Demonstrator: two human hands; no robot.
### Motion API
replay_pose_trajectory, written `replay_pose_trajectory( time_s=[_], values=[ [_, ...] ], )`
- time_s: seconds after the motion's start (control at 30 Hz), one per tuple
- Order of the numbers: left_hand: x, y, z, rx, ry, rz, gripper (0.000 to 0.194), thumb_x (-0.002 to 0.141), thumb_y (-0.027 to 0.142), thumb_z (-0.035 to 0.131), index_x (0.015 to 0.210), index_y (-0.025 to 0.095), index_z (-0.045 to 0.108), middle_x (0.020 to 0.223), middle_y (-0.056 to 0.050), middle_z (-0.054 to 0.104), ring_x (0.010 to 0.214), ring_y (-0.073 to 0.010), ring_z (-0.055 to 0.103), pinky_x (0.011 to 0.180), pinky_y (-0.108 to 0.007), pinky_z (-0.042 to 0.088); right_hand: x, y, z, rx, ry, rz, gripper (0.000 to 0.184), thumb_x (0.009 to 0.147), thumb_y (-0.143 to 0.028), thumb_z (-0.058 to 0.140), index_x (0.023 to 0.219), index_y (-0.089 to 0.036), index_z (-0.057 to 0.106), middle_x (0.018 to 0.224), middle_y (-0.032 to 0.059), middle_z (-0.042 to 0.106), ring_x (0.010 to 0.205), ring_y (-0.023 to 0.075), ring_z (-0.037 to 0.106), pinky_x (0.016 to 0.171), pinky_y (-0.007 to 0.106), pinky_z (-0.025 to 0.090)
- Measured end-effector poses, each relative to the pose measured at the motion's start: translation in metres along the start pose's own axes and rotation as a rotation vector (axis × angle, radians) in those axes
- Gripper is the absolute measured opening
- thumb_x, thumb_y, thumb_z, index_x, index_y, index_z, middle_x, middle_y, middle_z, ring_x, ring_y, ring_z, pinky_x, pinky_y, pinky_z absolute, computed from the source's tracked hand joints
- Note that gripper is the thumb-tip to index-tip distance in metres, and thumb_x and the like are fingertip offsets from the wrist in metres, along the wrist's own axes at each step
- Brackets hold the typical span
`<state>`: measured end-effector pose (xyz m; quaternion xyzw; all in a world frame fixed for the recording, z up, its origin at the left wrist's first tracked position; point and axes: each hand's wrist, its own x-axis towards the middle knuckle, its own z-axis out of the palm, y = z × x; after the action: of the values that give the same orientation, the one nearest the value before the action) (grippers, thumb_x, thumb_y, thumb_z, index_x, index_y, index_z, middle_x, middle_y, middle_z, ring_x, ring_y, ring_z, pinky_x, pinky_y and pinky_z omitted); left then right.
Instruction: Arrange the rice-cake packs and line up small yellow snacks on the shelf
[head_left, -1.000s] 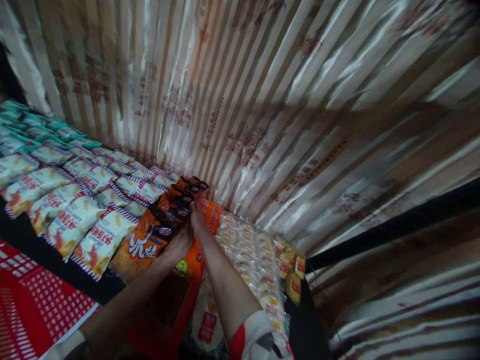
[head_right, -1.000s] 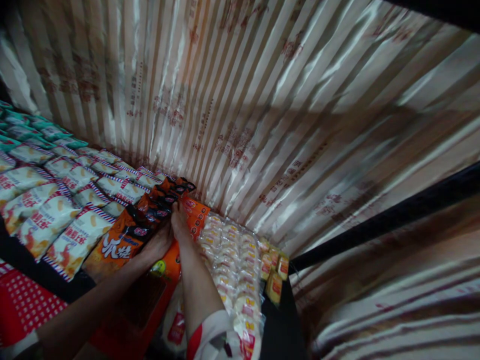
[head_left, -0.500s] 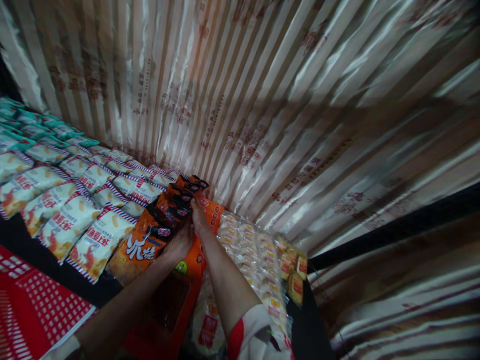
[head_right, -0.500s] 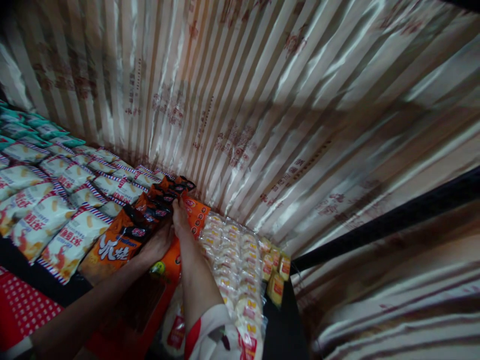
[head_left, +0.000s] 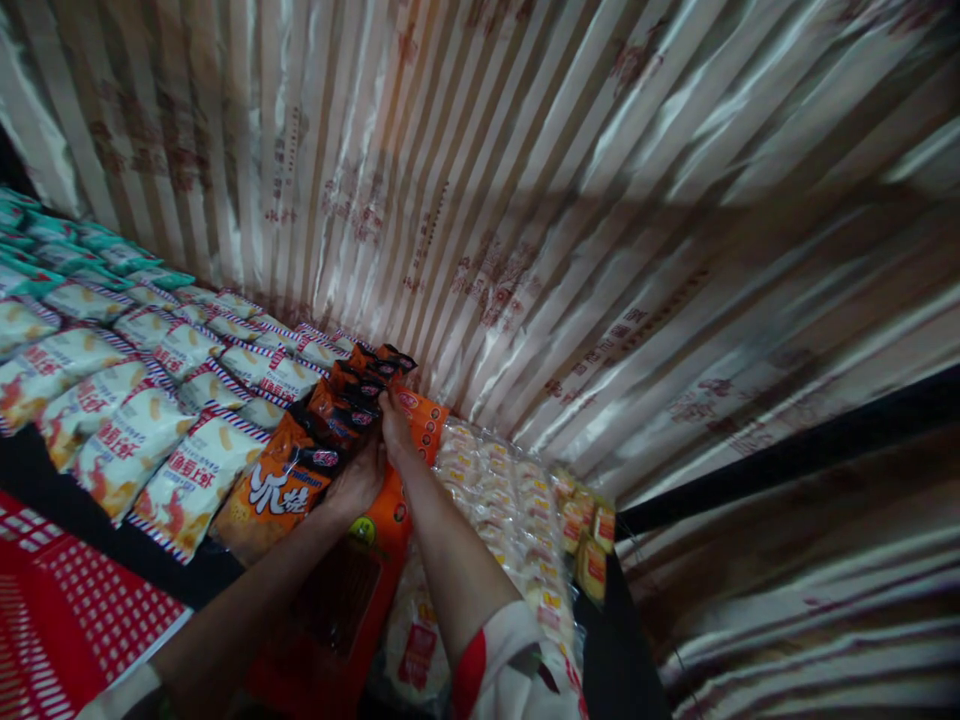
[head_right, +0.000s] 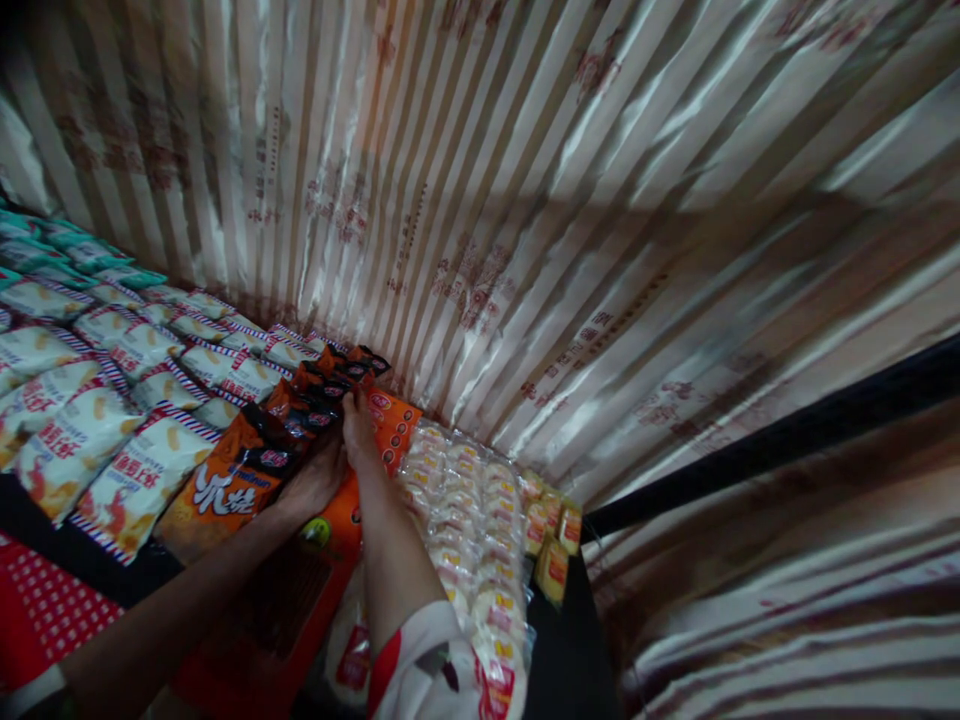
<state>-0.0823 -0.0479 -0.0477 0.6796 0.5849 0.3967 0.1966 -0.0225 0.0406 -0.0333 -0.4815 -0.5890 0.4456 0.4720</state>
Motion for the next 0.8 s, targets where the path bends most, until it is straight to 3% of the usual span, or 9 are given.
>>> replay_pose_trajectory(
  time_s=[0.1,0.23,0.43,0.53,0.8],
  values=[
    [-0.001,-0.002,0.001,0.004,-0.023,-0.019,0.045,0.092,0.019,0.023,0.133,0.014,0.041,0.133,-0.013,0.054,0.128,-0.0186,0.046,0.11,-0.039,0.033,-0.002,-0.003,-0.001,-0.068,0.066,0.041,0.051,0.086,-0.042,0.046,0.13,-0.016,0.052,0.137,0.0075,0.052,0.129,0.0181,0.044,0.11,0.035,0.028],
    [-0.002,-0.005,0.004,0.032,-0.045,-0.037,0.043,0.091,0.019,0.028,0.132,0.015,0.042,0.133,-0.012,0.054,0.128,-0.0192,0.045,0.111,-0.038,0.033,-0.016,-0.02,-0.007,-0.149,0.164,0.002,0.044,0.087,-0.035,0.042,0.125,-0.018,0.056,0.132,0.0059,0.056,0.125,0.0172,0.048,0.109,0.033,0.03],
    [-0.003,-0.01,0.008,0.181,-0.036,-0.035,0.042,0.086,0.012,0.035,0.125,0.007,0.048,0.137,-0.019,0.049,0.132,-0.0262,0.04,0.111,-0.04,0.033,-0.056,-0.042,-0.024,-0.265,0.199,-0.003,0.042,0.088,-0.029,0.036,0.122,-0.017,0.057,0.131,0.0071,0.056,0.124,0.018,0.048,0.109,0.035,0.031],
    [-0.004,-0.008,0.009,0.245,-0.044,-0.017,0.04,0.085,0.008,0.035,0.12,0.01,0.052,0.137,-0.017,0.05,0.132,-0.0245,0.041,0.11,-0.039,0.034,-0.078,-0.044,-0.032,-0.283,0.194,0.007,0.041,0.087,-0.028,0.038,0.122,-0.02,0.058,0.131,0.0048,0.056,0.125,0.0189,0.047,0.111,0.036,0.03],
    [-0.015,0.016,-0.006,0.244,-0.072,0.023,0.035,0.089,0.015,0.033,0.112,0.014,0.059,0.126,-0.014,0.059,0.127,-0.0223,0.048,0.102,-0.037,0.043,-0.116,-0.044,-0.026,-0.277,0.262,0.197,0.043,0.084,-0.021,0.04,0.123,-0.018,0.057,0.135,0.0054,0.053,0.134,0.0215,0.038,0.115,0.039,0.024]
  ],
)
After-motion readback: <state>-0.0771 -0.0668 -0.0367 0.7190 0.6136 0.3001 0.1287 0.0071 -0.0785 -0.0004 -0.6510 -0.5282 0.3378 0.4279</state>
